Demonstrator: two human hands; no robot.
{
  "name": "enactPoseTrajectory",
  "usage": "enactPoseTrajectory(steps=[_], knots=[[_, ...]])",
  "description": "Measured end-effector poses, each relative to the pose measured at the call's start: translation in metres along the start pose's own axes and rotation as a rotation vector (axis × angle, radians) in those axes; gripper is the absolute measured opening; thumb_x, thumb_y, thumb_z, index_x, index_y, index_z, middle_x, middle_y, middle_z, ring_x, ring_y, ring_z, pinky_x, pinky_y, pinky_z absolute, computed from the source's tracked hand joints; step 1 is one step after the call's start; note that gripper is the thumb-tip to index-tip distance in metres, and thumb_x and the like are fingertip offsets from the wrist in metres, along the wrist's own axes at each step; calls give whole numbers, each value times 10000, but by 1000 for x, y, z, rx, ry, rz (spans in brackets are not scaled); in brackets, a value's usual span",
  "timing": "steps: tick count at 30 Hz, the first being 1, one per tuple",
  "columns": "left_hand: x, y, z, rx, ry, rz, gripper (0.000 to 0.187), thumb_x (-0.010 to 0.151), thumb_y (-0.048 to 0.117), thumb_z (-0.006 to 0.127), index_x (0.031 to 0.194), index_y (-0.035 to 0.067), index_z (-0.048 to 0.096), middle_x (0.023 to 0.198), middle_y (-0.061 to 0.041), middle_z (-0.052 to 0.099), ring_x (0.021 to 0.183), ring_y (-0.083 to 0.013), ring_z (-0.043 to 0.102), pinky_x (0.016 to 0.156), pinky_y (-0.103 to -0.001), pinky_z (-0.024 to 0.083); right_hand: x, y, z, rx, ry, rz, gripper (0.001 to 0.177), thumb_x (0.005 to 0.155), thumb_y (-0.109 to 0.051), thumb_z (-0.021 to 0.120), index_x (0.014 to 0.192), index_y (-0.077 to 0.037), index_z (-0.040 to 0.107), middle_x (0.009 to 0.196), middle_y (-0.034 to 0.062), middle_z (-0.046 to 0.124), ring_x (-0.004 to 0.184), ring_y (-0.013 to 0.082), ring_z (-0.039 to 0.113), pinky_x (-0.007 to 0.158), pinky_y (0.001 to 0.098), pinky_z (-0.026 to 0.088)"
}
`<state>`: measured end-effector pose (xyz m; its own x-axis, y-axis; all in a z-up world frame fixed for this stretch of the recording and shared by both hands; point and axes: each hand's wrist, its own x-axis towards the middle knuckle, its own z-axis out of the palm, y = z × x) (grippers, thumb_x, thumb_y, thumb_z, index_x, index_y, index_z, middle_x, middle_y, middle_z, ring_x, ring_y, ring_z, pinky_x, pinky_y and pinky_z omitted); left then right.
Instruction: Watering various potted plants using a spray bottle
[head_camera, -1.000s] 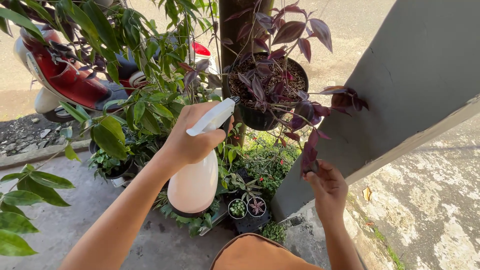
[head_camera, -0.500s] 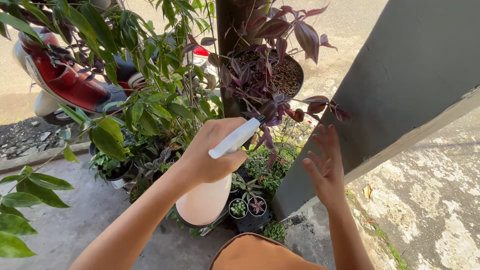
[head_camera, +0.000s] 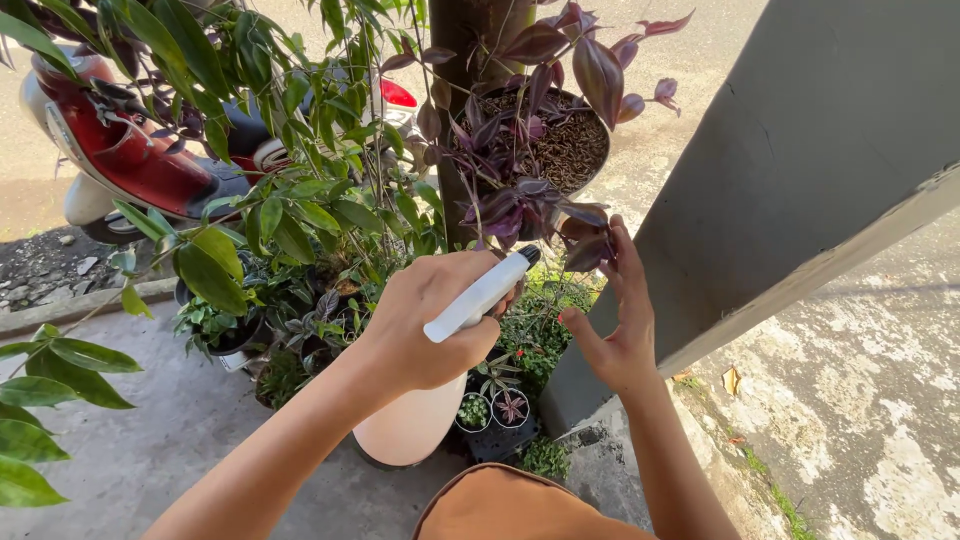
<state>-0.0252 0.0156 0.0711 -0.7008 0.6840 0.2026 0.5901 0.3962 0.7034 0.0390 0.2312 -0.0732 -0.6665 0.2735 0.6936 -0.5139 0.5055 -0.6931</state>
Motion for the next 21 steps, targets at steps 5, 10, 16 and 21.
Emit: enactPoseTrajectory(steps=[5, 10, 16, 21], knots=[[-14, 1, -1, 75, 19, -1, 206, 595, 115, 529, 768, 190, 612, 634, -13, 557, 561, -289, 567, 507, -355, 478, -2, -10, 5, -103, -37, -95, 801, 904, -239, 746, 1567, -10, 359, 1667, 219, 272, 1525, 434, 303, 1187, 570, 349], [-26, -5, 4, 136, 39, -13, 128, 597, 120, 547, 688, 206, 571, 566, 11, 533, 498, -272, 540, 468, -331, 443, -5, -10, 9, -170, -46, -171, 761, 908, -255, 749, 1540, 2, 412, 1653, 255, 283, 1512, 456, 327, 1190, 575, 348], [-32, -9, 4, 151, 28, -5, 164, 596, 93, 539, 716, 178, 612, 565, -14, 557, 495, -289, 554, 471, -329, 450, -8, -15, 15, -224, -64, -181, 719, 900, -286, 748, 1516, -35, 476, 1658, 258, 286, 1492, 459, 369, 1125, 558, 422], [-34, -8, -1, 226, 58, 2, 96, 591, 114, 513, 665, 175, 504, 573, 22, 454, 501, -247, 466, 495, -303, 398, -8, -19, 20, -280, -148, -214, 647, 916, -338, 722, 1497, -124, 536, 1677, 248, 247, 1520, 447, 322, 1167, 511, 379]])
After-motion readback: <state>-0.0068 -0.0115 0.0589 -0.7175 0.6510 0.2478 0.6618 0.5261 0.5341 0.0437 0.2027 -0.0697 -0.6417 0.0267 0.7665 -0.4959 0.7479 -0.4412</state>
